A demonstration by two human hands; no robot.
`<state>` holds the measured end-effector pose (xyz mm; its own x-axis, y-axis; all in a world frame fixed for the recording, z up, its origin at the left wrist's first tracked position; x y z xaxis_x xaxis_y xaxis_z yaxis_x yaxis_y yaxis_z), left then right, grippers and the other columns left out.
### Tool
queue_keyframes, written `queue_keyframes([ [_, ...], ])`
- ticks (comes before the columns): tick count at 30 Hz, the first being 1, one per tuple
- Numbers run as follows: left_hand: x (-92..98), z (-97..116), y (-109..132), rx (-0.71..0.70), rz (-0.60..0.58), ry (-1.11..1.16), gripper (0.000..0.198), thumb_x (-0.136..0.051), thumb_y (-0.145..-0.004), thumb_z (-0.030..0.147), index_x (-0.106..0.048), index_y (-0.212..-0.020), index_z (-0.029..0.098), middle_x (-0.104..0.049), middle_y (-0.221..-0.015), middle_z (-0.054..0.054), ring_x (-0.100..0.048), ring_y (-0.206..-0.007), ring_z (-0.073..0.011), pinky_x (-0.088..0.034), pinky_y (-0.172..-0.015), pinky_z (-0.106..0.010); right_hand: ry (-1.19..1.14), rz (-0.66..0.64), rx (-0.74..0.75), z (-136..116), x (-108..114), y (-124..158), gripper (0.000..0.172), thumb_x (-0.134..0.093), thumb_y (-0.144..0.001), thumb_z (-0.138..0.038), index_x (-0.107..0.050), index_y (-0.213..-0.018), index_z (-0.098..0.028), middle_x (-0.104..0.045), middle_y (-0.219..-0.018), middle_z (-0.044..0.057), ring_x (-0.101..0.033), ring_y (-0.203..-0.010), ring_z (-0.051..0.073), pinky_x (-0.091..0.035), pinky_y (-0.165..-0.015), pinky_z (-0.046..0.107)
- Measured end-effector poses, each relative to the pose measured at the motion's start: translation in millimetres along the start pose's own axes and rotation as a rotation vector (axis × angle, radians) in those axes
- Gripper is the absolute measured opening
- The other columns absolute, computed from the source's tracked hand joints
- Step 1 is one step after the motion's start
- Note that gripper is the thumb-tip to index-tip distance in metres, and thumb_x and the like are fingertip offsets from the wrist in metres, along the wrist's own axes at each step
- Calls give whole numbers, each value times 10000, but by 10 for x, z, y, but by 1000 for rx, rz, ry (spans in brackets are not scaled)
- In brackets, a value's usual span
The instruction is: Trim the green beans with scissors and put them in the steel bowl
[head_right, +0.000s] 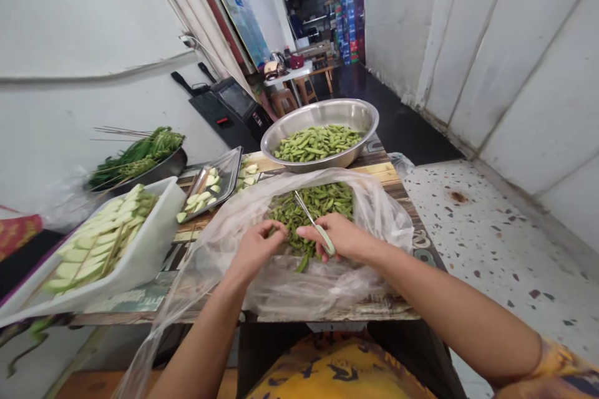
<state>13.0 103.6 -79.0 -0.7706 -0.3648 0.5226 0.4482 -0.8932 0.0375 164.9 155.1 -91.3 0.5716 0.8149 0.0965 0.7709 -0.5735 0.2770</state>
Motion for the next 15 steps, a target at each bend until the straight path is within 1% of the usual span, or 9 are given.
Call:
queue_keyframes([
  [2,-72,19,-3,-57,-16,-344,216,-593,-654,397,-633,-642,185,-544,-533,8,-471,-517,-124,-298,-515,-244,-1,-5,14,-8,-4,5,396,-586,-742,-532,-559,-717,-137,-522,-454,-35,-430,-341,66,-310,-293,158],
  [3,-103,12,-9,-64,-20,-447,255,-590,-665,437,-642,-644,188,-553,-536,1,-475,-523,-133,-291,-516,-249,-1,-6,21,-15,-6,10,397,-595,-733,-534,-547,-694,-142,-522,-455,-35,-433,-343,67,-312,-292,158],
  [5,-140,-12,-30,-63,-32,-524,268,-577,-686,445,-663,-687,191,-580,-557,-7,-491,-532,-140,-293,-518,-250,5,-13,26,-28,-11,22,405,-602,-723,-543,-522,-659,-152,-520,-458,-36,-435,-345,67,-310,-291,157],
  [7,-143,-49,-59,-47,-56,-491,242,-564,-703,393,-683,-758,190,-608,-581,-6,-513,-540,-142,-316,-531,-247,40,-29,10,-27,-21,35,421,-604,-717,-554,-500,-627,-156,-521,-461,-34,-436,-344,67,-309,-293,158],
  [8,-117,-64,-73,-39,-50,-453,240,-552,-711,369,-690,-783,186,-625,-603,-8,-525,-552,-143,-333,-545,-246,73,-44,-9,-14,-30,42,435,-601,-714,-564,-490,-611,-157,-519,-455,-32,-428,-335,66,-304,-291,161],
  [10,-20,-78,-90,-30,9,-347,251,-528,-730,351,-696,-781,173,-657,-661,-15,-552,-604,-152,-364,-586,-247,157,-95,-49,30,-63,56,465,-578,-718,-592,-482,-584,-157,-519,-442,-24,-402,-307,64,-287,-283,170],
  [12,79,-76,-86,-35,74,-190,261,-534,-732,371,-693,-743,164,-663,-680,-16,-560,-644,-159,-378,-603,-244,227,-156,-60,74,-108,66,496,-545,-724,-626,-492,-583,-154,-530,-442,-13,-387,-290,64,-281,-283,180],
  [13,107,-74,-76,-35,88,-95,265,-552,-725,387,-688,-727,160,-648,-652,-12,-551,-632,-156,-375,-586,-238,248,-178,-51,89,-127,69,508,-532,-724,-642,-503,-595,-151,-541,-451,-8,-392,-291,66,-286,-287,183],
  [15,105,-79,-50,-10,63,95,278,-597,-697,420,-674,-706,153,-574,-550,4,-492,-538,-129,-333,-506,-222,275,-196,-27,112,-147,67,533,-516,-718,-671,-524,-622,-146,-559,-476,1,-412,-307,69,-309,-305,185],
])
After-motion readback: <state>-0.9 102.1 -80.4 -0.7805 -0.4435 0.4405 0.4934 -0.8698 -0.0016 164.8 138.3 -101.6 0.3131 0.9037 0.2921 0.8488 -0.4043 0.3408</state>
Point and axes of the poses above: each hand's wrist, its own y-axis away from the middle knuckle, its own x-axis out of the back of the hand, z = x × y, the point moved 8 cm from there along -y, towards the middle knuckle
